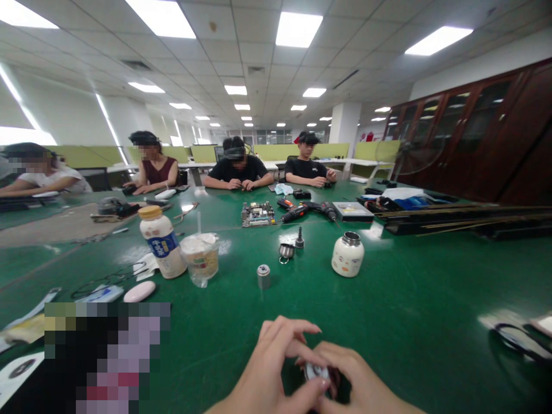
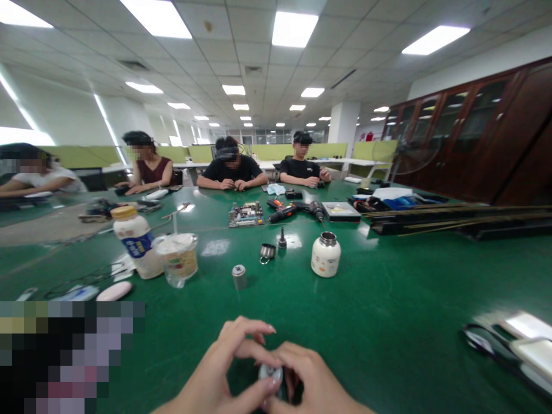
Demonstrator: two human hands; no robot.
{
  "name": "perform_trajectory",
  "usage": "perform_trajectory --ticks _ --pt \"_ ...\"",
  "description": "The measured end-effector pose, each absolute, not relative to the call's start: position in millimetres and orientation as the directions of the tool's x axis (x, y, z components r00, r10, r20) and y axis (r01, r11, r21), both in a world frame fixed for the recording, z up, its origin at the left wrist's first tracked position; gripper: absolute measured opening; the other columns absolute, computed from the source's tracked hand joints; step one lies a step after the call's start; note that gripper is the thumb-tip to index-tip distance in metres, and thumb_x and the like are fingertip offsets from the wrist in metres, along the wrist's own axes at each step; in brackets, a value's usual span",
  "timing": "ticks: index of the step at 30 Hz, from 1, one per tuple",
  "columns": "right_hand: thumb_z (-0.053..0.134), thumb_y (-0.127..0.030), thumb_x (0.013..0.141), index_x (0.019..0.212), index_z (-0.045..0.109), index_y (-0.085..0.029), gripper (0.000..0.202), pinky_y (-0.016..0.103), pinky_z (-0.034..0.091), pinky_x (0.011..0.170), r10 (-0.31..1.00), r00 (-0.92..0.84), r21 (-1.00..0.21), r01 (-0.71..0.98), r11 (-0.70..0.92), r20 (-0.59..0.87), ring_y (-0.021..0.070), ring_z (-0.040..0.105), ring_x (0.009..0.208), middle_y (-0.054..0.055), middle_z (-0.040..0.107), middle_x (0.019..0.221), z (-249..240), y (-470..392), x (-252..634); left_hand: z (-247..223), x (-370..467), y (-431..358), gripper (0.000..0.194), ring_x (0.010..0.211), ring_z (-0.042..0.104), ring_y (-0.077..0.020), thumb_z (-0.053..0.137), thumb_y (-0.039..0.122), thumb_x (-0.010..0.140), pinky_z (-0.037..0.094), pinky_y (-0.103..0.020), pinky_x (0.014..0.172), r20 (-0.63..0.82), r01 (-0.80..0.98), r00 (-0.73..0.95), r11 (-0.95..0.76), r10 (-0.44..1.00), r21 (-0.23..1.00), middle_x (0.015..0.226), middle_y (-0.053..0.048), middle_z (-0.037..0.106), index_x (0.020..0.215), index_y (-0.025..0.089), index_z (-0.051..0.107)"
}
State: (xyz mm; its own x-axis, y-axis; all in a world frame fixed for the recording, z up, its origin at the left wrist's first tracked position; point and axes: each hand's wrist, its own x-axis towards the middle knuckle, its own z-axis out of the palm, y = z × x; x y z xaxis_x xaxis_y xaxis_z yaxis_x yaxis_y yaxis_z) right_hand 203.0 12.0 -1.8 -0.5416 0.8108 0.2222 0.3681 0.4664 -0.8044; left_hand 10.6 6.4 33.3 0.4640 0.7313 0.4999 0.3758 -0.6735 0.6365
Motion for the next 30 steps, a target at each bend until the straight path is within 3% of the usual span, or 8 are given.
perform_trajectory --ticks 3,9,14,20,25,30 --pt "0.067 -0.016 0.071 0.089 0.068 -0.017 0.018 0.023 0.042 0.061 0.806 -0.546 -0.812 0.348 0.468 0.230 0.0159 0.058 0.068 0.003 0.065 0.082 -3 13 204 32 10 7 0.063 0.102 0.058 -0.0236 0.073 0.011 0.073 0.038 -0.035 0.087 0.510 0.371 0.465 -0.682 0.723 0.630 0.115 0.003 0.071 0.124 0.034 0.046" --pt "0.070 -0.022 0.072 0.087 0.070 -0.015 0.017 0.023 0.041 0.058 0.810 -0.550 -0.813 0.364 0.454 0.206 0.0156 0.056 0.065 0.002 0.063 0.075 1 13 202 37 11 5 0.060 0.091 0.059 -0.0232 0.073 0.011 0.075 0.036 -0.035 0.082 0.475 0.408 0.421 -0.629 0.773 0.662 0.090 0.008 0.075 0.122 0.034 0.044" --pt "0.068 -0.025 0.073 0.090 0.070 -0.014 0.021 0.024 0.042 0.059 0.819 -0.546 -0.797 0.408 0.445 0.177 0.0172 0.058 0.067 0.004 0.065 0.077 6 11 201 46 13 0 0.050 0.096 0.061 -0.0229 0.069 0.007 0.079 0.035 -0.037 0.088 0.415 0.390 0.424 -0.576 0.805 0.718 0.092 0.008 0.078 0.118 0.032 0.048" --pt "0.071 -0.030 0.074 0.101 0.071 -0.018 0.029 0.024 0.043 0.061 0.813 -0.567 -0.779 0.450 0.437 0.128 0.0179 0.059 0.069 0.004 0.066 0.082 8 11 205 48 0 23 0.033 0.101 0.061 -0.0239 0.068 0.017 0.087 0.034 -0.040 0.094 0.446 0.443 0.234 -0.503 0.864 0.742 0.098 0.004 0.077 0.112 0.029 0.051" --pt "0.072 -0.030 0.073 0.107 0.072 -0.020 0.036 0.025 0.043 0.063 0.818 -0.565 -0.778 0.465 0.423 0.108 0.0190 0.061 0.072 0.005 0.068 0.086 11 12 205 25 -11 45 0.040 0.099 0.061 -0.0256 0.071 0.015 0.084 0.035 -0.042 0.091 0.294 0.561 0.296 -0.414 0.909 0.717 0.093 0.003 0.079 0.116 0.028 0.051" --pt "0.071 -0.030 0.074 0.107 0.072 -0.020 0.035 0.025 0.044 0.065 0.821 -0.562 -0.778 0.470 0.417 0.101 0.0188 0.061 0.073 0.005 0.068 0.087 16 10 204 14 -11 44 0.048 0.107 0.057 -0.0272 0.074 0.018 0.080 0.035 -0.043 0.092 0.302 0.592 0.318 -0.437 0.899 0.678 0.108 -0.001 0.076 0.121 0.027 0.051"
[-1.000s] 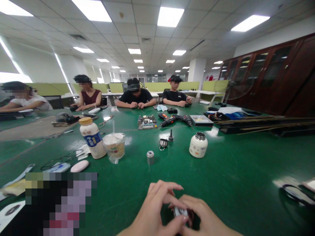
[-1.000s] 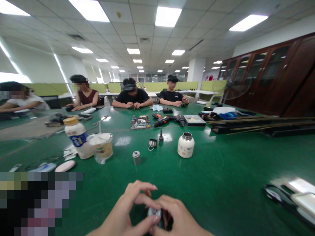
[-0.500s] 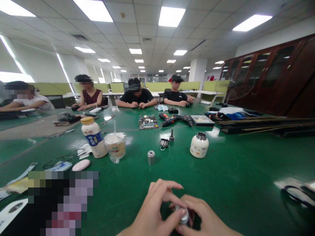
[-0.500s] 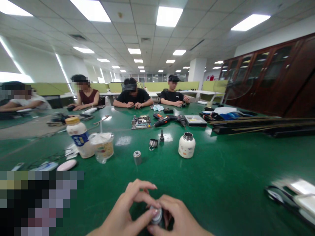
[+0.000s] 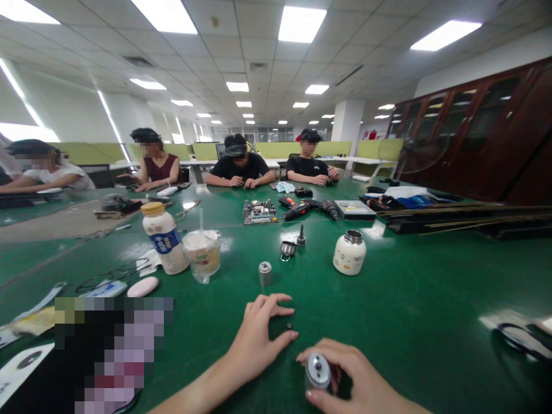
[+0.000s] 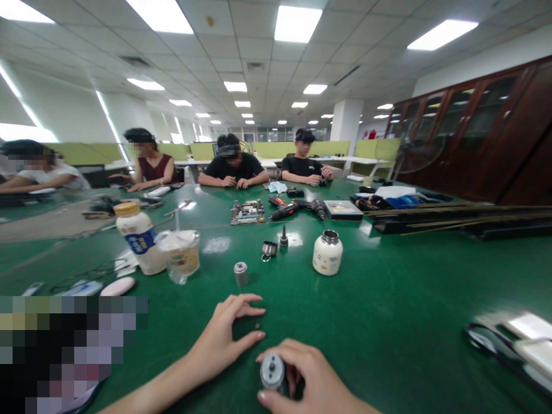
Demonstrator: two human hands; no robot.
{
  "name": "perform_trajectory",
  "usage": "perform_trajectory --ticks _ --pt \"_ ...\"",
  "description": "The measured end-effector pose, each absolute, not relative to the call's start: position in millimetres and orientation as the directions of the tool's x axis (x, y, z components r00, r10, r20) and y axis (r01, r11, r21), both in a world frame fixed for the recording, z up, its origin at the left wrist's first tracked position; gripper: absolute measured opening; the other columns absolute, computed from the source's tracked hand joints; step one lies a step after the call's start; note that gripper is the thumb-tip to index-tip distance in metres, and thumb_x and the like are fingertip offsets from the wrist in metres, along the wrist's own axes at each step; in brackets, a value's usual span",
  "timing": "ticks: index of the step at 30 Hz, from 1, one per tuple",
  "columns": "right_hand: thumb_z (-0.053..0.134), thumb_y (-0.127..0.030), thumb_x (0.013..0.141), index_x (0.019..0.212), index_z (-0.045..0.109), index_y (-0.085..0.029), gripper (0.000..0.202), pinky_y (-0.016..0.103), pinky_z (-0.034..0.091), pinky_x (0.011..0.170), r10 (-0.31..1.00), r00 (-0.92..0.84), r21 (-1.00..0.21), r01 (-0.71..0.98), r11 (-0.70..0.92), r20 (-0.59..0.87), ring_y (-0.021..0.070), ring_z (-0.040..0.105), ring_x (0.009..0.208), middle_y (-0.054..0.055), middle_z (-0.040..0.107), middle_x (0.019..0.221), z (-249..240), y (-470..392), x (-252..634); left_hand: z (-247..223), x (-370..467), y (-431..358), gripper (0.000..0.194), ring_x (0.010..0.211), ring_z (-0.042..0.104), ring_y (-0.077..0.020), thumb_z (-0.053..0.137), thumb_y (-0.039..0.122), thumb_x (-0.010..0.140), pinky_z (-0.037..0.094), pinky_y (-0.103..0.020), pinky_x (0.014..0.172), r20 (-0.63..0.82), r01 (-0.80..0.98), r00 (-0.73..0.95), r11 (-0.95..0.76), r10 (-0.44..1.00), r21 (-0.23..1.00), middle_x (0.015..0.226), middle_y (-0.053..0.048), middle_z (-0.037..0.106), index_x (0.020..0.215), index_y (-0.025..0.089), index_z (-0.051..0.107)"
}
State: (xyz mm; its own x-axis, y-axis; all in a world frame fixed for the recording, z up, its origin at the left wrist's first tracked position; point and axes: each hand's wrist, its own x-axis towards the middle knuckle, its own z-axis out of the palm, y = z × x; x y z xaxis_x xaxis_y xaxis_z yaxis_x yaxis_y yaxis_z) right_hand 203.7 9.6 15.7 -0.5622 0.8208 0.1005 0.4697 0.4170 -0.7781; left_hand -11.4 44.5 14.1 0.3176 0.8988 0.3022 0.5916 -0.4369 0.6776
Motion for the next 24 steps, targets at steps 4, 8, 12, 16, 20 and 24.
perform_trajectory --ticks 4,8,12,16,20,24 --pt "0.071 -0.030 0.074 0.108 0.071 -0.020 0.036 0.026 0.043 0.064 0.820 -0.564 -0.773 0.473 0.422 0.102 0.0192 0.061 0.073 0.005 0.068 0.087 17 9 204 19 -10 44 0.043 0.102 0.059 -0.0273 0.075 0.020 0.081 0.035 -0.044 0.090 0.321 0.594 0.307 -0.443 0.896 0.672 0.096 0.001 0.078 0.118 0.027 0.053" --pt "0.072 -0.029 0.074 0.107 0.070 -0.020 0.034 0.025 0.044 0.063 0.815 -0.568 -0.775 0.463 0.431 0.114 0.0184 0.060 0.072 0.004 0.067 0.085 13 10 205 31 -3 35 0.032 0.099 0.063 -0.0253 0.071 0.019 0.085 0.036 -0.042 0.091 0.405 0.511 0.247 -0.473 0.880 0.717 0.091 0.002 0.079 0.111 0.026 0.054" --pt "0.071 -0.028 0.075 0.089 0.070 -0.016 0.018 0.024 0.044 0.061 0.816 -0.556 -0.755 0.465 0.463 0.158 0.0168 0.057 0.068 0.002 0.063 0.077 9 9 205 41 7 13 0.038 0.097 0.065 -0.0219 0.074 0.016 0.082 0.038 -0.038 0.092 0.432 0.365 0.317 -0.529 0.844 0.766 0.090 0.006 0.078 0.112 0.028 0.053" --pt "0.068 -0.028 0.079 0.092 0.068 -0.017 0.018 0.024 0.045 0.062 0.809 -0.561 -0.765 0.440 0.470 0.175 0.0166 0.058 0.069 0.003 0.065 0.081 11 7 204 44 13 0 0.045 0.096 0.065 -0.0211 0.075 0.009 0.076 0.038 -0.036 0.091 0.422 0.385 0.351 -0.539 0.836 0.749 0.088 0.008 0.078 0.110 0.029 0.053" --pt "0.067 -0.027 0.080 0.096 0.069 -0.017 0.020 0.024 0.047 0.064 0.799 -0.566 -0.775 0.408 0.484 0.201 0.0175 0.061 0.072 0.005 0.068 0.085 14 7 204 44 14 -1 0.037 0.092 0.065 -0.0205 0.075 0.008 0.075 0.040 -0.034 0.087 0.429 0.388 0.360 -0.551 0.828 0.739 0.090 0.005 0.077 0.102 0.027 0.058" --pt "0.066 -0.024 0.078 0.096 0.070 -0.018 0.019 0.026 0.049 0.066 0.800 -0.549 -0.780 0.382 0.497 0.241 0.0195 0.063 0.074 0.006 0.070 0.087 10 7 204 45 13 -1 0.030 0.094 0.063 -0.0207 0.066 0.005 0.076 0.044 -0.034 0.085 0.486 0.353 0.420 -0.632 0.766 0.690 0.107 -0.001 0.073 0.098 0.025 0.063"
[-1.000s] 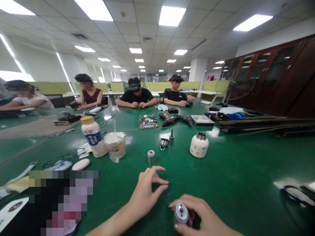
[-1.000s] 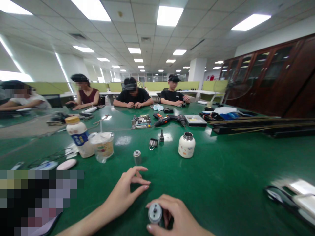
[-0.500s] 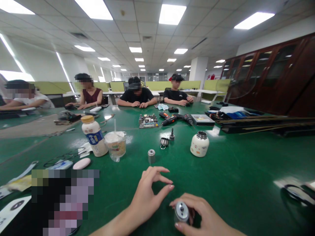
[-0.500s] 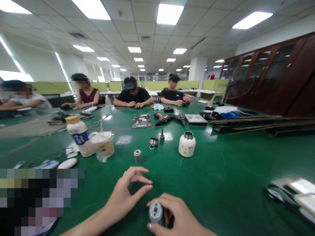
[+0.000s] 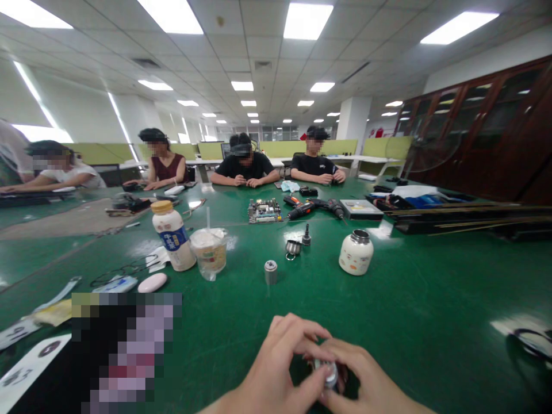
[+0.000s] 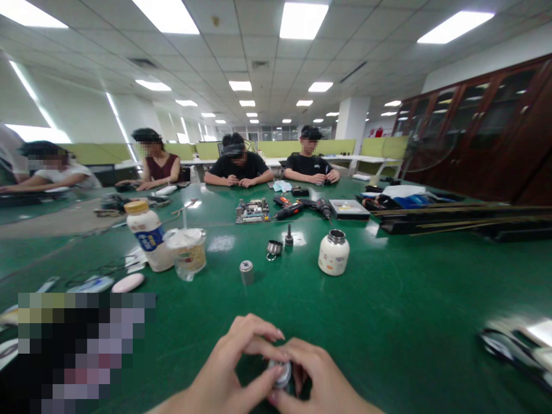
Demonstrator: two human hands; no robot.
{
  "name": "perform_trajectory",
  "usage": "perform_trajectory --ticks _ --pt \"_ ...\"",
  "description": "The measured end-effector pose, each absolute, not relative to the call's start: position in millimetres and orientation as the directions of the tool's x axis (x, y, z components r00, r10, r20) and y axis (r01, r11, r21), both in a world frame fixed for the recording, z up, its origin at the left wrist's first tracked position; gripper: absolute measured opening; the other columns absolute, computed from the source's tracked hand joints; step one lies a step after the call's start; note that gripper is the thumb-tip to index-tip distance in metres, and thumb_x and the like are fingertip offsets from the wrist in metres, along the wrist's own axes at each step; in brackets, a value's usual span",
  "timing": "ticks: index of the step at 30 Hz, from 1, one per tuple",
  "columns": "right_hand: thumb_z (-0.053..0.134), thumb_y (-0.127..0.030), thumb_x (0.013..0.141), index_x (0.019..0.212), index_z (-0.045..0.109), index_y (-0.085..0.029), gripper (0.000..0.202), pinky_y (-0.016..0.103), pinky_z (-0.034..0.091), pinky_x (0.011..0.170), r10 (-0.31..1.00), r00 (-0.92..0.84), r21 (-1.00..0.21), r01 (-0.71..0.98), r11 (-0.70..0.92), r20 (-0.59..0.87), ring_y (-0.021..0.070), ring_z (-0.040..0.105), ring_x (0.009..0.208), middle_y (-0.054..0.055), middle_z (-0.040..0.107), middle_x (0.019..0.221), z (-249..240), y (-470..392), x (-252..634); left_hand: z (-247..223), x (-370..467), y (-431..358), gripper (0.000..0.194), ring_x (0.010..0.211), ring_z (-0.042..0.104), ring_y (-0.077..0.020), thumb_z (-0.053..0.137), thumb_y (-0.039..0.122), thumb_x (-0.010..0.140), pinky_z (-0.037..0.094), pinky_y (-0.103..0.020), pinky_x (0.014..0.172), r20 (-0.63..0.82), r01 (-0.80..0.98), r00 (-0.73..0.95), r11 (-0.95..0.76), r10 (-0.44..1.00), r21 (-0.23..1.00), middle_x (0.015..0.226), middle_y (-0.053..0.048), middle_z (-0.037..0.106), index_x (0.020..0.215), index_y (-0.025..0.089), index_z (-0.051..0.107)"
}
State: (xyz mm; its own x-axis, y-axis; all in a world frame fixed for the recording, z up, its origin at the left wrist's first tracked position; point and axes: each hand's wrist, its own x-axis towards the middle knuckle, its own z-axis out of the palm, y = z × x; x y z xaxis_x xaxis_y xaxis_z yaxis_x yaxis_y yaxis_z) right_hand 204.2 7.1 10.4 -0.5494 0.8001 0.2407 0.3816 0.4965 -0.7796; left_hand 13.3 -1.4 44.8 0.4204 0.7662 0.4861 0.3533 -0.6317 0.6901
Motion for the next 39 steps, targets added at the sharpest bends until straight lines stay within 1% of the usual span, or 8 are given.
perform_trajectory --ticks 4,9,13,16,22,28,33,39 --pt "0.066 -0.019 0.075 0.104 0.070 -0.019 0.030 0.027 0.049 0.067 0.796 -0.541 -0.789 0.348 0.506 0.272 0.0204 0.064 0.074 0.006 0.071 0.088 9 7 204 46 13 -2 0.051 0.099 0.059 -0.0245 0.062 0.003 0.069 0.043 -0.038 0.087 0.491 0.377 0.426 -0.643 0.760 0.667 0.106 -0.004 0.070 0.114 0.024 0.057" --pt "0.066 -0.023 0.076 0.099 0.071 -0.015 0.024 0.026 0.047 0.060 0.805 -0.560 -0.792 0.392 0.468 0.198 0.0198 0.062 0.068 0.006 0.068 0.081 14 7 201 46 14 -2 0.047 0.096 0.059 -0.0239 0.068 0.009 0.075 0.039 -0.039 0.088 0.408 0.446 0.401 -0.563 0.821 0.695 0.088 0.003 0.075 0.116 0.028 0.052" --pt "0.065 -0.018 0.071 0.087 0.071 -0.014 0.017 0.025 0.044 0.057 0.806 -0.551 -0.781 0.398 0.482 0.217 0.0186 0.060 0.064 0.005 0.065 0.074 12 9 201 43 12 -1 0.047 0.099 0.060 -0.0223 0.062 0.003 0.073 0.038 -0.038 0.092 0.455 0.382 0.443 -0.621 0.773 0.684 0.105 0.001 0.073 0.112 0.028 0.055" --pt "0.064 -0.016 0.070 0.092 0.071 -0.016 0.023 0.026 0.046 0.061 0.803 -0.545 -0.781 0.384 0.493 0.239 0.0191 0.061 0.068 0.005 0.067 0.079 9 9 202 43 12 0 0.053 0.102 0.059 -0.0244 0.067 0.005 0.069 0.039 -0.038 0.090 0.455 0.379 0.449 -0.625 0.769 0.682 0.113 -0.001 0.070 0.116 0.028 0.054" --pt "0.066 -0.024 0.075 0.097 0.071 -0.015 0.024 0.025 0.046 0.060 0.806 -0.559 -0.781 0.411 0.470 0.192 0.0186 0.062 0.068 0.005 0.067 0.080 9 9 202 48 15 -2 0.045 0.094 0.063 -0.0241 0.069 0.010 0.078 0.035 -0.041 0.092 0.382 0.433 0.394 -0.536 0.836 0.725 0.085 0.005 0.077 0.114 0.029 0.050" --pt "0.070 -0.028 0.075 0.098 0.072 -0.019 0.025 0.024 0.045 0.060 0.816 -0.561 -0.771 0.456 0.444 0.138 0.0168 0.059 0.068 0.003 0.065 0.080 10 10 203 43 5 17 0.034 0.100 0.065 -0.0245 0.065 0.016 0.087 0.037 -0.042 0.093 0.471 0.454 0.198 -0.507 0.859 0.733 0.095 0.002 0.077 0.114 0.028 0.048" --pt "0.071 -0.027 0.073 0.107 0.071 -0.021 0.035 0.025 0.043 0.062 0.818 -0.567 -0.774 0.470 0.424 0.103 0.0187 0.060 0.071 0.004 0.067 0.085 13 10 204 23 -7 39 0.035 0.099 0.062 -0.0262 0.063 0.010 0.085 0.038 -0.043 0.088 0.348 0.604 0.231 -0.415 0.908 0.680 0.095 0.000 0.078 0.115 0.025 0.052" --pt "0.070 -0.029 0.075 0.110 0.071 -0.020 0.036 0.026 0.044 0.064 0.821 -0.562 -0.779 0.470 0.415 0.099 0.0200 0.061 0.074 0.006 0.068 0.088 18 8 203 12 -9 44 0.041 0.103 0.059 -0.0264 0.072 0.016 0.081 0.038 -0.043 0.090 0.344 0.636 0.245 -0.418 0.907 0.649 0.102 -0.001 0.078 0.118 0.025 0.055"
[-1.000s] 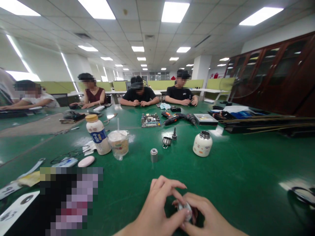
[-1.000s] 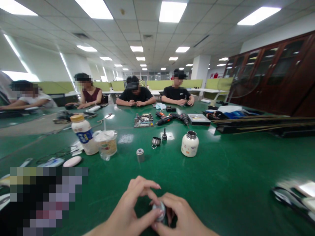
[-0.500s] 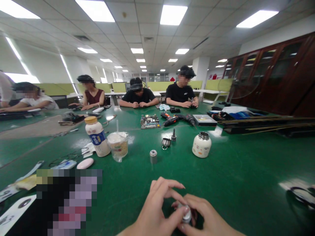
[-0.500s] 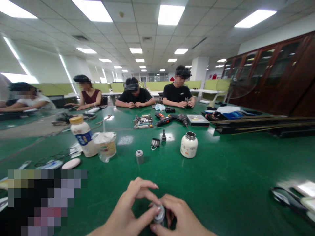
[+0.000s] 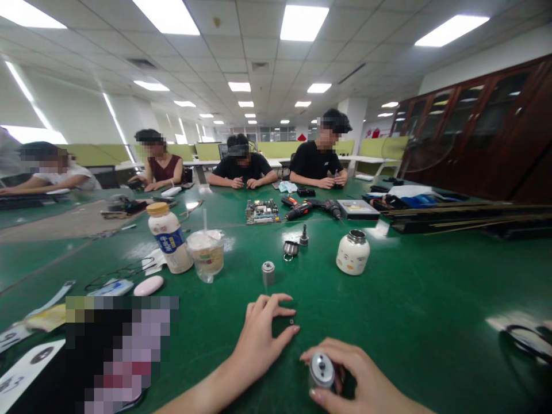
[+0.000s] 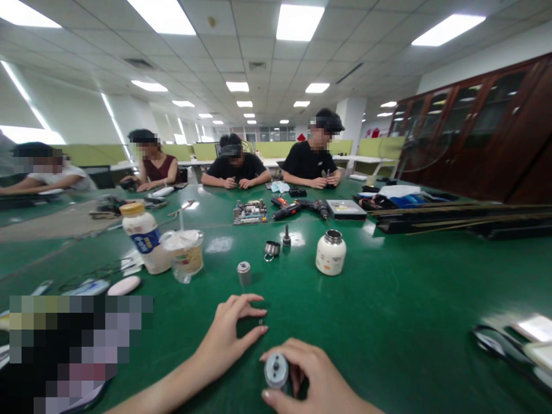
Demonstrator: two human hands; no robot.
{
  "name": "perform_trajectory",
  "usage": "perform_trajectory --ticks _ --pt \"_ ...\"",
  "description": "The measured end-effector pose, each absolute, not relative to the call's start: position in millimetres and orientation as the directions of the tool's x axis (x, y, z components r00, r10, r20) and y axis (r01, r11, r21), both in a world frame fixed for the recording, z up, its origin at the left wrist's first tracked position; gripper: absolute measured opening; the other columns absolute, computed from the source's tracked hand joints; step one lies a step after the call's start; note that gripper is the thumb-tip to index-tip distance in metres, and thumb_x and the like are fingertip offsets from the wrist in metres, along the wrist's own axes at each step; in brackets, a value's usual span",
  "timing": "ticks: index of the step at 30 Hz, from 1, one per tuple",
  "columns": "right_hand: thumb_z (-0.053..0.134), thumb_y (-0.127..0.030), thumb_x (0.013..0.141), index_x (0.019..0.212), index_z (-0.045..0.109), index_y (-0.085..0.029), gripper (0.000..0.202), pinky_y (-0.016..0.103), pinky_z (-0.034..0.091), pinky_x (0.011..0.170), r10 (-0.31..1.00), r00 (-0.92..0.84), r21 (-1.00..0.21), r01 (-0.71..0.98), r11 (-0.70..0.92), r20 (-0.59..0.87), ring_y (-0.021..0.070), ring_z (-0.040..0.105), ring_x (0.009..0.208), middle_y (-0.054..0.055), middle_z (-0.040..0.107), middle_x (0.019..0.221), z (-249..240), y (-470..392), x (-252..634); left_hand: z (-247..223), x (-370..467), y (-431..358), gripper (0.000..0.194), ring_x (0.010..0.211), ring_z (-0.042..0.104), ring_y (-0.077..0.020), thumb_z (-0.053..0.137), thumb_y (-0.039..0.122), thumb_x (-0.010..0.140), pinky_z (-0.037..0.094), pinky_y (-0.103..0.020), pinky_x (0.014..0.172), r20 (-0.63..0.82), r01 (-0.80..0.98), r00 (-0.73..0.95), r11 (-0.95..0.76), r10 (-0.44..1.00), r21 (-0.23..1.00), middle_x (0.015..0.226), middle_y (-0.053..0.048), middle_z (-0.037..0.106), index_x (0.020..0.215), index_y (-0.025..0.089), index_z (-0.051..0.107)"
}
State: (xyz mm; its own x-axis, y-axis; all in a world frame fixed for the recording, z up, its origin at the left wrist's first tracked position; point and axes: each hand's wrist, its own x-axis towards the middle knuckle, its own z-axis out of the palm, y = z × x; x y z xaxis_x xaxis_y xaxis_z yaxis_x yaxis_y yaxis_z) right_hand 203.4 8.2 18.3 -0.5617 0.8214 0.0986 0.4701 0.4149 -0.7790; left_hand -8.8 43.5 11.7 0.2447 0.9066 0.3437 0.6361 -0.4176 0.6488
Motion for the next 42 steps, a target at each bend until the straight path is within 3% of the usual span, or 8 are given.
perform_trajectory --ticks 8,12,18,23,26,30,38,42 --pt "0.071 -0.029 0.076 0.100 0.071 -0.016 0.027 0.026 0.044 0.064 0.814 -0.566 -0.773 0.457 0.441 0.130 0.0192 0.060 0.072 0.005 0.066 0.082 16 8 204 40 3 24 0.026 0.102 0.063 -0.0240 0.070 0.016 0.085 0.038 -0.042 0.093 0.455 0.457 0.199 -0.493 0.868 0.740 0.095 0.001 0.078 0.106 0.025 0.057" --pt "0.067 -0.027 0.076 0.085 0.069 -0.012 0.017 0.026 0.044 0.061 0.822 -0.549 -0.770 0.457 0.444 0.148 0.0184 0.058 0.068 0.005 0.062 0.076 14 7 202 50 12 3 0.040 0.099 0.062 -0.0231 0.071 0.010 0.078 0.040 -0.040 0.090 0.457 0.395 0.321 -0.556 0.830 0.731 0.090 0.005 0.077 0.110 0.028 0.054" --pt "0.065 -0.023 0.075 0.087 0.068 -0.013 0.016 0.025 0.044 0.060 0.808 -0.561 -0.794 0.403 0.455 0.179 0.0185 0.058 0.067 0.005 0.063 0.077 14 7 201 45 13 -2 0.030 0.098 0.061 -0.0214 0.067 0.008 0.078 0.042 -0.037 0.088 0.467 0.405 0.404 -0.611 0.787 0.680 0.110 0.002 0.072 0.100 0.028 0.060" --pt "0.063 -0.021 0.075 0.092 0.070 -0.015 0.019 0.025 0.045 0.061 0.811 -0.545 -0.792 0.388 0.471 0.215 0.0186 0.059 0.068 0.005 0.066 0.080 13 7 203 45 12 -2 0.058 0.105 0.057 -0.0219 0.063 0.000 0.069 0.042 -0.036 0.091 0.508 0.354 0.460 -0.675 0.728 0.647 0.119 0.001 0.066 0.119 0.029 0.053" --pt "0.063 -0.018 0.073 0.100 0.070 -0.016 0.027 0.025 0.045 0.061 0.809 -0.555 -0.792 0.396 0.464 0.196 0.0185 0.059 0.068 0.005 0.067 0.082 15 7 203 47 13 -3 0.065 0.100 0.056 -0.0224 0.069 0.003 0.068 0.041 -0.036 0.088 0.485 0.388 0.437 -0.645 0.757 0.658 0.108 0.003 0.069 0.123 0.029 0.046" --pt "0.063 -0.020 0.074 0.096 0.071 -0.013 0.025 0.026 0.044 0.059 0.814 -0.553 -0.798 0.402 0.449 0.180 0.0188 0.060 0.067 0.006 0.066 0.078 17 6 201 45 13 -3 0.061 0.093 0.057 -0.0212 0.069 0.006 0.075 0.038 -0.036 0.085 0.461 0.423 0.430 -0.624 0.776 0.657 0.091 0.009 0.074 0.123 0.032 0.042" --pt "0.065 -0.022 0.075 0.094 0.070 -0.014 0.021 0.026 0.046 0.063 0.810 -0.547 -0.789 0.394 0.471 0.211 0.0190 0.060 0.070 0.005 0.065 0.079 15 5 203 43 13 -3 0.056 0.104 0.057 -0.0214 0.067 0.003 0.075 0.037 -0.036 0.090 0.454 0.393 0.449 -0.627 0.769 0.673 0.111 0.005 0.072 0.120 0.031 0.047" --pt "0.066 -0.024 0.077 0.101 0.071 -0.014 0.026 0.026 0.046 0.062 0.812 -0.557 -0.797 0.403 0.451 0.178 0.0191 0.061 0.070 0.005 0.066 0.081 15 5 202 45 15 -4 0.057 0.097 0.057 -0.0212 0.068 0.003 0.074 0.038 -0.035 0.085 0.436 0.432 0.396 -0.583 0.808 0.688 0.096 0.008 0.073 0.119 0.032 0.047"
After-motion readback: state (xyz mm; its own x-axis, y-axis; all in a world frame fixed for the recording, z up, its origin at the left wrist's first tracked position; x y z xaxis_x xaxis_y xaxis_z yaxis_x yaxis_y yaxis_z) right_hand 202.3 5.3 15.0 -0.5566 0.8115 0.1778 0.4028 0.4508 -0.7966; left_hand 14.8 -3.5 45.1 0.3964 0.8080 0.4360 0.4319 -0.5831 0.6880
